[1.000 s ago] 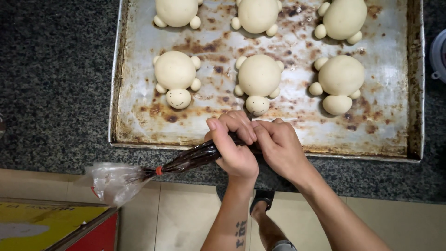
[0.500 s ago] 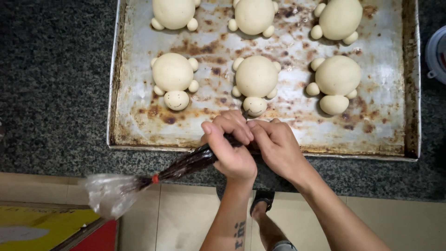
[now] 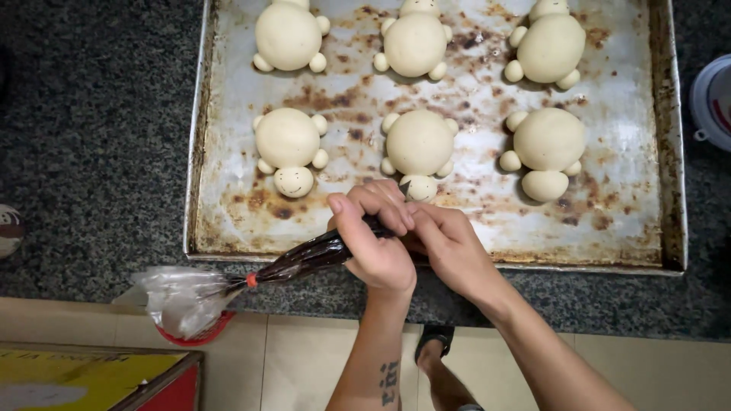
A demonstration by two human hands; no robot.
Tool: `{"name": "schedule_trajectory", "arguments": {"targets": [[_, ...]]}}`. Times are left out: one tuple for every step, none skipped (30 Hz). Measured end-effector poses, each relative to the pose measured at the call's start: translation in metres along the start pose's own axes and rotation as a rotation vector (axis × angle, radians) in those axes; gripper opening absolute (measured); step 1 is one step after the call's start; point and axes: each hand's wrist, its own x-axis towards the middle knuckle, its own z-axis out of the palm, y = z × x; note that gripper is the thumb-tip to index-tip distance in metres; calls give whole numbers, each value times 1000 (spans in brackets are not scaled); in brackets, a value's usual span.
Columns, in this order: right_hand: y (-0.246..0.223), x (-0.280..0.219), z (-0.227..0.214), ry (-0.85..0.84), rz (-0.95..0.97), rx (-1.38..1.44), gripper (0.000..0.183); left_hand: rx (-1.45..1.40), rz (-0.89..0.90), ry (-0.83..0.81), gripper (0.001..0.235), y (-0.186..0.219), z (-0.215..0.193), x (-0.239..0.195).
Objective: Decorating turtle-shaped bread dough using a piping bag with chocolate icing.
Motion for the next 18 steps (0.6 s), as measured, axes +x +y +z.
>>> {"name": "schedule_trajectory", "arguments": {"targets": [[1,0,0,1,1,-1,29,-1,-1,0,56,-2,0,0],[1,1,-1,12,-10,-49,30,-13,-20,-2,55,-3,0,-1],[2,1,-1,23,-19,-96,31,-25,-39,-3,55,-5,-1,-2],[1,0,-1,24,-17,-97,31,-25,-41,-2,55,-5,0,-2],[-1,0,0,34,-1,-98,30,-15,-25,-10,56,-5,1,-1],[-2,0,0,44,16,-98,30,-6,-10,-18,57,-5,1,0],[-1,0,0,44,17,-98,30,-5,-11,-18,57,-6,1,0],[1,0,-1,38,1,-120,30,-4,-21,-21,57,-6,1,0],[2,1,-2,33,-17,-142,30,-5,-31,-25,57,-6,1,0],[0,1,-1,34,-17,-143,30,-6,-31,-26,57,-7,0,1],[-2,1,0,42,-17,-150,31,-14,-44,-19,57,-8,0,0],[-4,1,0,49,-17,-157,31,-23,-56,-13,58,-9,-1,0],[-2,1,0,49,-16,-157,31,-22,-57,-13,58,-8,0,1],[-1,1,0,50,9,-142,31,-10,-63,-9,57,-7,0,1],[0,1,0,50,34,-130,31,1,-68,-5,57,-6,0,1],[-2,1,0,50,34,-131,31,0,-67,-5,57,-6,0,1],[-4,1,1,47,36,-122,31,14,-66,-5,58,-6,0,1],[-6,1,1,43,39,-114,32,28,-65,-6,59,-6,0,2]]}}
